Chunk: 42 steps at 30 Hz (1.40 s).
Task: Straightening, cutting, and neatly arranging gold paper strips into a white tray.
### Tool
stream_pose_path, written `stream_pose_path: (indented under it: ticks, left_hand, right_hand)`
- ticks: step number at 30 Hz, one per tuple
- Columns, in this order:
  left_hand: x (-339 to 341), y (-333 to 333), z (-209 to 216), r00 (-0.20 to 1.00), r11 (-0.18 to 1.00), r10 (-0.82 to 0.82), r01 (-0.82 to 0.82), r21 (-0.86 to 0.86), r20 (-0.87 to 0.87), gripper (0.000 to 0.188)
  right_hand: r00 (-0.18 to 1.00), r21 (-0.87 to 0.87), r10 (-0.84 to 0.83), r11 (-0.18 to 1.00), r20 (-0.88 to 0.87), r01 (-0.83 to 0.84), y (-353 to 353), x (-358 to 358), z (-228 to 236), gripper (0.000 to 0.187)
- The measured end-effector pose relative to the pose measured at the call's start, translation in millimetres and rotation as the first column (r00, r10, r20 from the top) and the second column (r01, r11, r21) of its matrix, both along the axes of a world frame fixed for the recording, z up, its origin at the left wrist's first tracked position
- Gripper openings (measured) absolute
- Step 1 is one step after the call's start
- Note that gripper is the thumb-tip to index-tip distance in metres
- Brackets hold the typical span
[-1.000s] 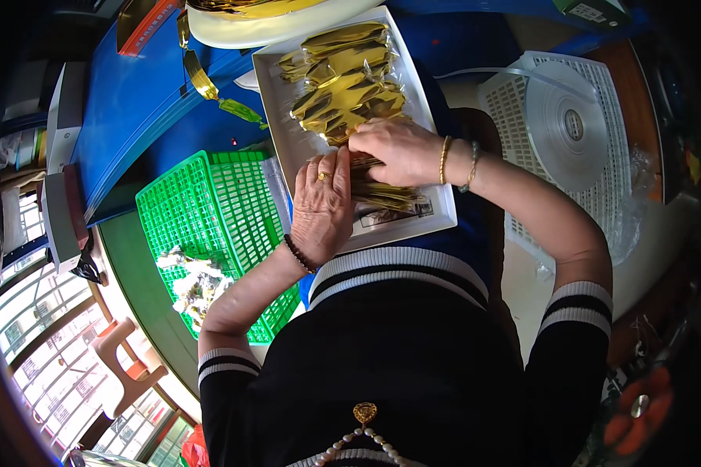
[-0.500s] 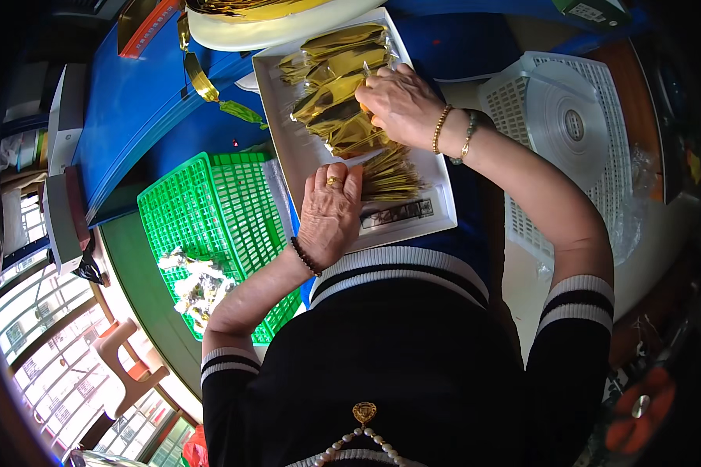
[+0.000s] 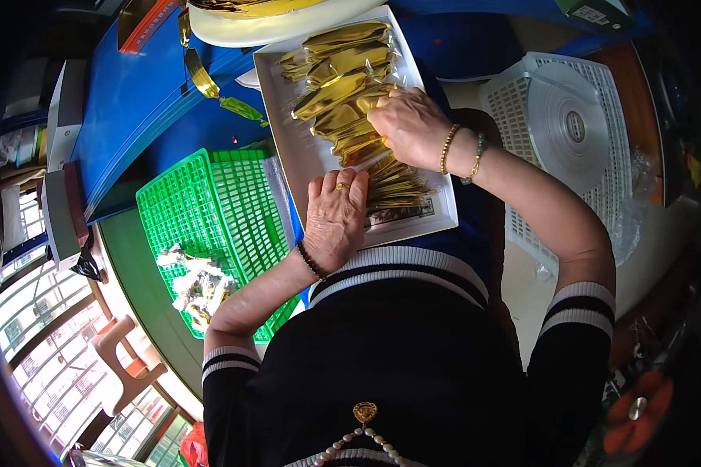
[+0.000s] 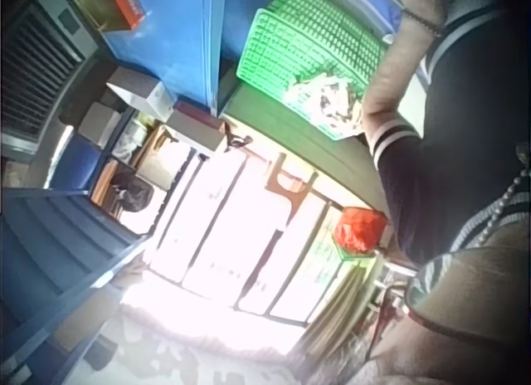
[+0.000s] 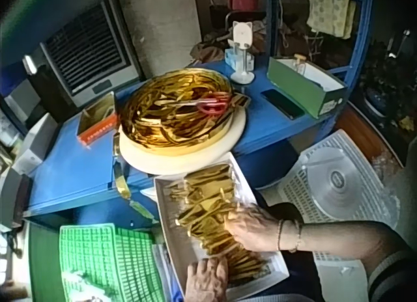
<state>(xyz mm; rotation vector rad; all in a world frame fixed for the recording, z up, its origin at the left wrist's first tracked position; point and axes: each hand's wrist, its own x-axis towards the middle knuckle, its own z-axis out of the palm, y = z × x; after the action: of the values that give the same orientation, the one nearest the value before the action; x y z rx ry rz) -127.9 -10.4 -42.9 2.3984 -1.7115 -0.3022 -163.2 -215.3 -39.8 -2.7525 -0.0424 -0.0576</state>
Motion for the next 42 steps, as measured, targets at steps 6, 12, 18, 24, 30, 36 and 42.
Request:
stream_pose_path:
  ticks: [6, 12, 18, 24, 30, 36, 42]
  left_hand:
    - [-2, 2, -2, 0.999, 0.998, 0.030, -0.032, -0.055, -0.029, 0.043]
    - [2, -2, -2, 0.991, 0.993, 0.003, 0.014, -0.121, 0.135, 0.037]
    - [6, -6, -1, 1.000, 1.000, -0.020, 0.020, -0.016, 0.014, 0.033]
    - [5, -4, -3, 1.000, 0.993, 0.003, -0.005, -0.118, -0.016, 0.040]
    - [5, -3, -2, 0.997, 0.993, 0.033, -0.039, -0.108, -0.064, 0.053]
    - [4, -6, -3, 1.000, 1.000, 0.007, -0.006, -0.030, 0.028, 0.056]
    - [5, -7, -1, 0.996, 1.000, 0.003, -0.003, 0.000, -0.084, 0.052]
  right_hand:
    - [0.981, 0.082, -0.007, 0.996, -0.192, 0.023, 6, -1, 5, 0.012]
    - [0.963, 0.284, 0.071, 0.959, -0.261, 0.006, 7, -3, 9, 0.013]
    - [0.993, 0.259, 0.028, 0.966, -0.114, 0.002, -12, 15, 21, 0.020]
    - [1.000, -0.112, 0.000, 0.994, -0.004, -0.001, -11, 35, -4, 0.015]
    - [0.979, 0.150, -0.011, 0.988, -0.204, 0.042, -12, 34, 12, 0.019]
    - [0.991, 0.083, -0.006, 0.996, -0.134, 0.017, -10, 16, 6, 0.030]
    - [0.966, -0.050, -0.081, 0.996, -0.245, 0.071, -3, 21, 0, 0.022]
